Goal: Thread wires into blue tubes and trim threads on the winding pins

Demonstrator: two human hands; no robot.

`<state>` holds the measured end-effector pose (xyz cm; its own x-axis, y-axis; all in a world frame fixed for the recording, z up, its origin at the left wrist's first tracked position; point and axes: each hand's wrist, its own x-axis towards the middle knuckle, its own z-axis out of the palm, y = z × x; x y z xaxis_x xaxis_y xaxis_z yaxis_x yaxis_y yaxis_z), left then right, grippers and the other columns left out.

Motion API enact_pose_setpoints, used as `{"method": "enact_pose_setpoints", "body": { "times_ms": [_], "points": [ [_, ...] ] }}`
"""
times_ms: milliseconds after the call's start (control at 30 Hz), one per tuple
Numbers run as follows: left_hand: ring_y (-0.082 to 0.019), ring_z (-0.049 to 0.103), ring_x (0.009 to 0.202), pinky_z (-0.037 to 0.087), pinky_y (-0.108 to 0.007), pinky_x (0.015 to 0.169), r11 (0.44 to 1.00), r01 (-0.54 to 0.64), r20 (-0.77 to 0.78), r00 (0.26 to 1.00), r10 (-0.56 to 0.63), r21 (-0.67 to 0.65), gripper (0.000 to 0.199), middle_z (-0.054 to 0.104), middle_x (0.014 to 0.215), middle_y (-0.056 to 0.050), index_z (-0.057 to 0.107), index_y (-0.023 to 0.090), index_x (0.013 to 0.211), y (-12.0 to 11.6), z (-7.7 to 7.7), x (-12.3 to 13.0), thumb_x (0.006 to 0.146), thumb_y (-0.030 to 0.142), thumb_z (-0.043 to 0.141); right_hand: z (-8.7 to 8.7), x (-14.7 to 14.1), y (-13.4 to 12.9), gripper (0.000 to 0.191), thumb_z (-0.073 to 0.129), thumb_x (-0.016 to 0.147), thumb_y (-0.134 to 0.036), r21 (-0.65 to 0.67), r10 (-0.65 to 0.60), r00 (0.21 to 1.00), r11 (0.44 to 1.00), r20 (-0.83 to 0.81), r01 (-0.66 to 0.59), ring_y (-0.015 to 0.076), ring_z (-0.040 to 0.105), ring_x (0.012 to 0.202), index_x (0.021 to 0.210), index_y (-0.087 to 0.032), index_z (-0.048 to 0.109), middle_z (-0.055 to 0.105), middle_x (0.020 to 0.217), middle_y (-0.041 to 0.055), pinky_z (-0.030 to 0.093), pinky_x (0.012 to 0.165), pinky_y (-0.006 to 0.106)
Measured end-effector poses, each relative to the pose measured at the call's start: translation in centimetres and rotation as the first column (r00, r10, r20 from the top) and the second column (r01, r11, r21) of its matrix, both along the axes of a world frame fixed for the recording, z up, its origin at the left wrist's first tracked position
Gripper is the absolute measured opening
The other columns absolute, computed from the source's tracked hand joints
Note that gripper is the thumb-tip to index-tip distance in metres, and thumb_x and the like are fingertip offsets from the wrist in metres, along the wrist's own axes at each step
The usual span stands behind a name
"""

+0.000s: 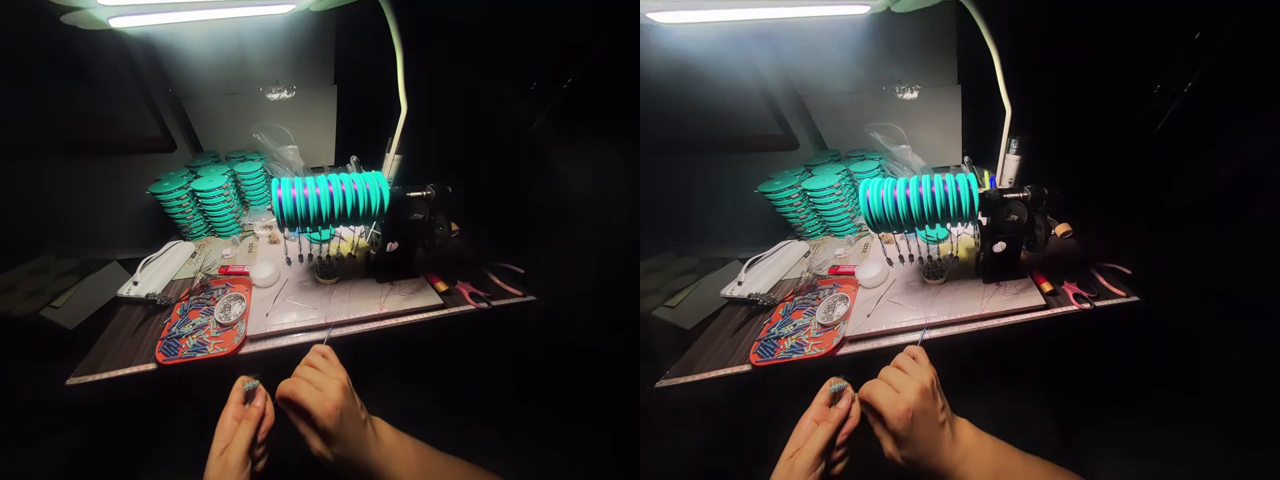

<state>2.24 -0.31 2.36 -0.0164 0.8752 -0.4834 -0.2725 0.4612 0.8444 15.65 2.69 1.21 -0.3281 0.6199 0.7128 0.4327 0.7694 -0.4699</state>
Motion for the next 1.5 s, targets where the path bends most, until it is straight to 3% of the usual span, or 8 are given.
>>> {"method": "enact_pose_setpoints", "body": {
  "times_ms": [200, 300, 433, 733, 1000, 1267, 1500],
  "points": [
    [0.000, 0.016, 0.039, 0.011, -0.014, 0.038, 1.000, -0.013, -0.042, 0.999, 0.013, 0.003, 0.043, 0.034, 0.046, 0.012, 0.042, 0.021, 0.069, 0.0, 0.5, 0.3, 0.063, 0.055, 0.067, -0.3, -0.2, 0.2, 0.031, 0.032, 0.092, -0.021, 0.028, -0.003, 1.000, 1.000, -0.017, 0.003, 0.0139, 0.042, 0.061, 0.073, -0.013, 0.055, 0.054, 0.060, 0.0027, 0.032, 0.064, 0.031],
    [-0.001, 0.013, 0.037, 0.009, -0.014, 0.036, 1.000, -0.031, -0.059, 0.998, 0.031, 0.000, 0.041, 0.037, 0.045, 0.013, 0.043, 0.025, 0.081, -0.1, 0.3, 0.6, 0.066, 0.059, 0.061, -0.3, -0.2, 0.2, 0.030, 0.033, 0.092, -0.022, 0.023, -0.006, 1.000, 1.000, -0.018, 0.006, 0.0141, 0.042, 0.061, 0.073, -0.014, 0.055, 0.055, 0.060, 0.0027, 0.032, 0.064, 0.031],
    [-0.001, 0.013, 0.036, 0.009, -0.015, 0.036, 1.000, -0.012, -0.054, 0.998, 0.013, 0.026, 0.039, 0.033, 0.043, 0.013, 0.038, 0.022, 0.069, -0.1, 0.1, 0.7, 0.071, 0.056, 0.058, -0.3, -0.3, 0.1, 0.031, 0.032, 0.093, -0.022, 0.033, 0.000, 1.000, 0.999, -0.019, 0.000, 0.0141, 0.043, 0.062, 0.074, -0.014, 0.054, 0.055, 0.060, 0.0022, 0.032, 0.065, 0.031],
    [0.001, 0.010, 0.039, 0.006, -0.015, 0.039, 0.998, -0.030, 0.074, 0.997, 0.034, -0.058, 0.044, 0.033, 0.044, 0.012, 0.041, 0.018, 0.062, -0.1, 0.8, 0.7, 0.063, 0.054, 0.068, -0.5, -0.3, 0.3, 0.028, 0.034, 0.092, -0.021, 0.051, -0.006, 1.000, 0.999, -0.024, 0.007, 0.0147, 0.043, 0.063, 0.074, -0.014, 0.055, 0.054, 0.059, 0.0021, 0.033, 0.065, 0.031],
    [0.002, 0.015, 0.038, 0.010, -0.014, 0.039, 0.994, -0.091, 0.012, 0.996, 0.092, -0.059, 0.044, 0.036, 0.045, 0.011, 0.047, 0.018, 0.065, -0.3, 1.3, 0.9, 0.058, 0.053, 0.071, -0.5, -0.3, 0.3, 0.029, 0.034, 0.092, -0.021, 0.033, -0.008, 1.000, 0.999, -0.015, 0.008, 0.0144, 0.042, 0.063, 0.074, -0.014, 0.055, 0.054, 0.059, 0.0019, 0.033, 0.065, 0.031],
    [0.001, 0.013, 0.040, 0.009, -0.014, 0.039, 0.995, -0.055, 0.020, 0.998, 0.057, -0.088, 0.041, 0.031, 0.046, 0.010, 0.046, 0.016, 0.060, -0.2, 1.8, 0.9, 0.060, 0.050, 0.070, -0.4, 0.0, 0.3, 0.023, 0.037, 0.089, -0.017, -0.073, -0.087, 0.996, 0.993, 0.005, 0.087, 0.0141, 0.041, 0.062, 0.073, -0.015, 0.054, 0.054, 0.060, 0.0013, 0.033, 0.066, 0.031],
    [-0.002, 0.014, 0.038, 0.012, -0.014, 0.037, 1.000, -0.027, -0.069, 0.997, 0.027, 0.009, 0.039, 0.029, 0.045, 0.010, 0.044, 0.018, 0.059, -0.2, 0.6, 0.6, 0.068, 0.051, 0.063, -0.5, -0.3, 0.2, 0.021, 0.039, 0.084, -0.013, -0.056, -0.166, 0.986, 0.984, 0.032, 0.168, 0.0148, 0.040, 0.058, 0.067, -0.016, 0.052, 0.054, 0.057, 0.0016, 0.032, 0.064, 0.030]
  ]
}}
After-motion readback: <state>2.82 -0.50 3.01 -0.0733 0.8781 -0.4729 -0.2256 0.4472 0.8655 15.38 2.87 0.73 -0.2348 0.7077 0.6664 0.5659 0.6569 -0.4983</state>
